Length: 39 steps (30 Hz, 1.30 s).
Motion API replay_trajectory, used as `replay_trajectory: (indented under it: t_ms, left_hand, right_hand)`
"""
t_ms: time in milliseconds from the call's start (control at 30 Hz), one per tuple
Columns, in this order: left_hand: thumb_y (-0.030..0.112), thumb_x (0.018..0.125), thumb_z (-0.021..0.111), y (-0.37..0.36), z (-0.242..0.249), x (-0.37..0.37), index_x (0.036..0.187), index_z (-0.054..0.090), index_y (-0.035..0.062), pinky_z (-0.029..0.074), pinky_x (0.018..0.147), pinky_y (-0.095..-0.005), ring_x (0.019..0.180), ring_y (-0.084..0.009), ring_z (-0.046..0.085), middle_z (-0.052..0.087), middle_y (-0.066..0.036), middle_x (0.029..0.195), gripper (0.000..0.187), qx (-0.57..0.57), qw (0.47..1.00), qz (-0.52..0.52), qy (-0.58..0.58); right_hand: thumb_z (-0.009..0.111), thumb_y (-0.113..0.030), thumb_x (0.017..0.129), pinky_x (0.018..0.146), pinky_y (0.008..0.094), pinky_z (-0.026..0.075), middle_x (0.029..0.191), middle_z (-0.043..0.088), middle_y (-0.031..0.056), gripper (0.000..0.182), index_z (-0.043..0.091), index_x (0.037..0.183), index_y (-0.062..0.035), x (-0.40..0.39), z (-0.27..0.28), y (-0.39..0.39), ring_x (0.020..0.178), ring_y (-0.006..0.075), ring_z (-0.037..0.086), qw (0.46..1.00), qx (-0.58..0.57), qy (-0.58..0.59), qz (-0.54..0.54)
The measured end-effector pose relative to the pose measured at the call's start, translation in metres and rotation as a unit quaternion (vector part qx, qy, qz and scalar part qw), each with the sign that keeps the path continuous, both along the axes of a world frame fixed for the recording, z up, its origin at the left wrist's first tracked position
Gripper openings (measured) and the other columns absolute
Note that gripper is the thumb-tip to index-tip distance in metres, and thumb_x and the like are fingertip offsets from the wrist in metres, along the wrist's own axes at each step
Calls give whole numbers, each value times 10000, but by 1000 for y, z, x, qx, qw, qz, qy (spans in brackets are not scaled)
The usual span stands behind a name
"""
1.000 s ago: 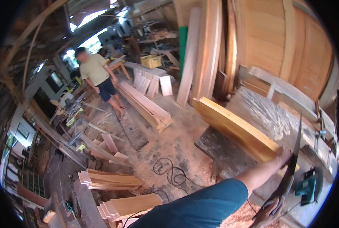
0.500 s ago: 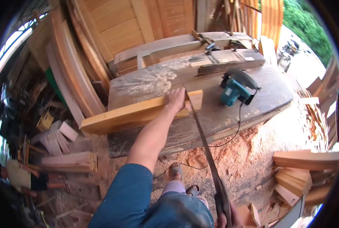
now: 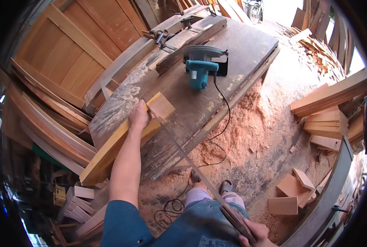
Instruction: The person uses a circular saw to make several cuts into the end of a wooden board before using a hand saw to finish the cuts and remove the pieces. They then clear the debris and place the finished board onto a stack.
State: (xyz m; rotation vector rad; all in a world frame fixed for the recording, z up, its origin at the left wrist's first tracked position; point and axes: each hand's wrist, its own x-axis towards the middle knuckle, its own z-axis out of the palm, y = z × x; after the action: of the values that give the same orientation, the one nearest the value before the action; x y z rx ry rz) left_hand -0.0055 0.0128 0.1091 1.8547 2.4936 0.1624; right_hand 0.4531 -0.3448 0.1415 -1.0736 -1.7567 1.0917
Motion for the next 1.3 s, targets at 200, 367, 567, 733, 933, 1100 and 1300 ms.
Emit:
replay_trajectory:
  t_ms: [200, 367, 567, 733, 933, 1100, 1300]
  left_hand:
    - [459, 603, 901, -13, -25, -13, 1227, 544, 104, 509, 878, -510, 1069, -401, 634, 676, -165, 1124, 802, 61, 997, -39, -1]
    - [537, 576, 891, -2, -22, -21, 1280, 537, 116, 516, 887, -515, 1061, -412, 643, 681, -175, 1128, 893, 21, 999, -26, 10]
    - [449, 615, 907, -2, -14, -8, 1078, 518, 85, 490, 844, -529, 1046, -424, 628, 678, -188, 1083, 706, 15, 1000, -16, 21]
    - [459, 597, 911, -5, -26, -14, 1156, 555, 101, 506, 861, -526, 1063, -423, 625, 678, -182, 1098, 753, 44, 998, -39, -5]
    - [456, 588, 914, -3, -21, -18, 1196, 566, 115, 505, 880, -517, 1113, -403, 617, 672, -172, 1147, 779, 27, 999, -18, -17]
    - [437, 599, 915, 5, -25, -16, 1195, 555, 113, 486, 888, -510, 1103, -405, 613, 673, -160, 1139, 767, 6, 1000, 4, 22]
    - [369, 559, 931, -8, -24, -11, 1063, 623, 80, 501, 794, -476, 955, -388, 671, 724, -140, 943, 658, 87, 995, -46, -29]
  right_hand:
    - [703, -197, 890, 652, 405, 555, 1000, 693, 208, 558, 506, 1391, -53, -145, -37, 164, 712, 393, 669, 998, 2, 63, 20]
    - [712, -205, 885, 648, 387, 549, 919, 685, 201, 537, 533, 1371, -62, -184, -39, 186, 713, 348, 685, 996, 62, 51, -34]
    - [761, -191, 771, 757, 371, 586, 998, 715, 203, 665, 531, 1362, 11, 4, -14, 13, 843, 318, 734, 997, -7, -65, 38]
    - [711, -209, 873, 636, 386, 569, 896, 697, 184, 572, 514, 1391, -65, -103, -39, 134, 718, 351, 699, 999, 31, 4, 10]
    - [698, -292, 896, 620, 436, 548, 884, 681, 186, 535, 532, 1340, -45, -183, -44, 189, 699, 385, 668, 996, 72, 28, -36]
    - [760, -216, 773, 746, 368, 596, 987, 718, 215, 653, 546, 1333, 42, -8, -12, 37, 833, 346, 736, 997, 27, -67, 27]
    - [710, -232, 872, 631, 427, 548, 942, 683, 197, 563, 519, 1381, -86, -144, -45, 171, 738, 370, 682, 999, 29, 37, 5]
